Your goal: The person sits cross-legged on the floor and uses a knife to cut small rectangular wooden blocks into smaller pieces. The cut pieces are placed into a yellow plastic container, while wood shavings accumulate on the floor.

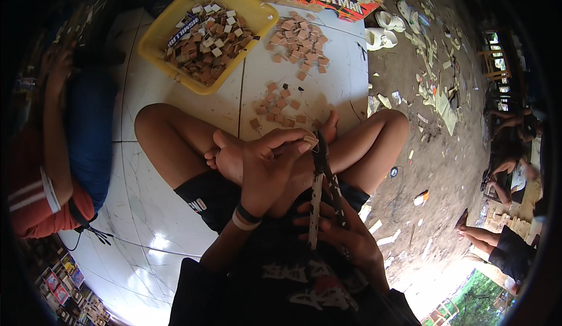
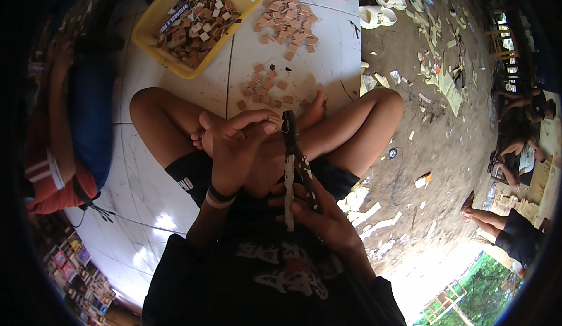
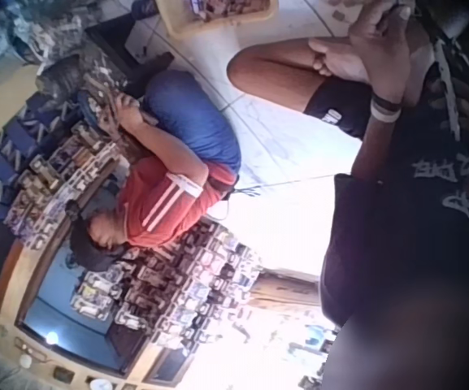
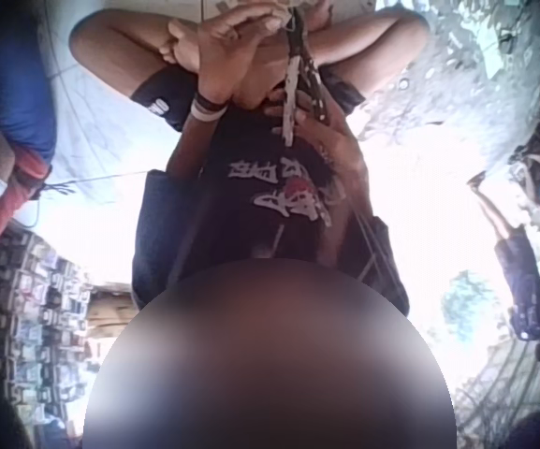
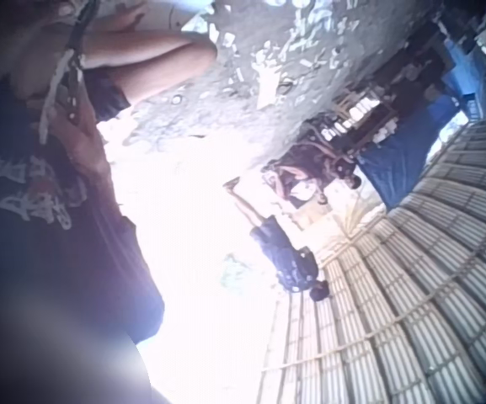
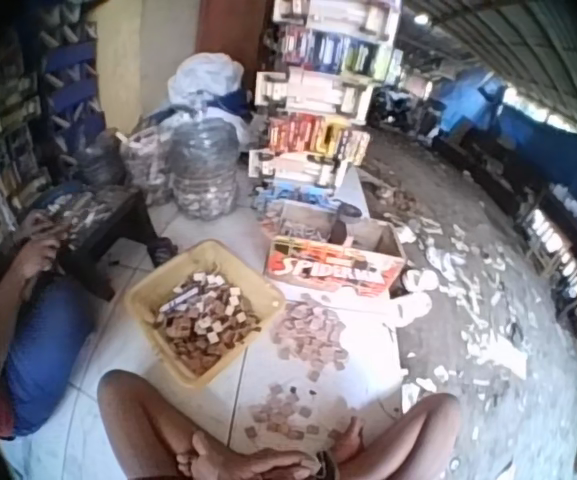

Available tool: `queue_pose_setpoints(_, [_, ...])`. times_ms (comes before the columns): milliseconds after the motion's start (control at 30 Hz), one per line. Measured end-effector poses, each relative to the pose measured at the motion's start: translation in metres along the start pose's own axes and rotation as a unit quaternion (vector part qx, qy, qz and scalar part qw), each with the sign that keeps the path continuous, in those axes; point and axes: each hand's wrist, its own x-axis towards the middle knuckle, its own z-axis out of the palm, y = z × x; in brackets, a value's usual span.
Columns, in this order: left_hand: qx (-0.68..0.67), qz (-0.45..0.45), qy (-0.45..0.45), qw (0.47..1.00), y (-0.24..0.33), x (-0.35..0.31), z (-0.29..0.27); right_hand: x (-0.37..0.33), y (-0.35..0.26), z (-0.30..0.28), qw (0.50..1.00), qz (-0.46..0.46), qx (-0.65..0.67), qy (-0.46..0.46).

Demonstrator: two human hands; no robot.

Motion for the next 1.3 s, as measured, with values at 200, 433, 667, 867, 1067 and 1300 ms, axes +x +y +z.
queue_pose_setpoints(200, [-0.014, 0.020, 0.006, 1.000, -0.011, -0.003, -0.002, 0.005, 0.009, -0.007, 0.999, 0.013, -0.037, 0.009])
queue_pose_setpoints(433, [0.005, -0.019, 0.014, 1.000, -0.043, -0.012, 0.000, 0.033, 0.061, -0.035, 0.992, 0.013, -0.123, 0.035])
queue_pose_setpoints(667, [0.036, -0.061, 0.011, 0.997, -0.068, -0.003, -0.009, 0.060, 0.072, -0.067, 0.918, -0.039, -0.356, 0.169])
queue_pose_setpoints(867, [0.312, -0.030, 0.002, 0.950, -0.085, 0.070, -0.020, 0.060, 0.060, -0.072, 0.953, -0.046, -0.203, 0.218])
queue_pose_setpoints(1067, [0.491, 0.147, 0.128, 0.849, -0.114, 0.129, -0.039, 0.049, 0.052, -0.068, 0.954, -0.054, -0.195, 0.221])
queue_pose_setpoints(1300, [0.586, -0.067, 0.054, 0.806, -0.135, 0.104, -0.084, 0.051, 0.051, -0.064, 0.960, -0.050, -0.188, 0.202])
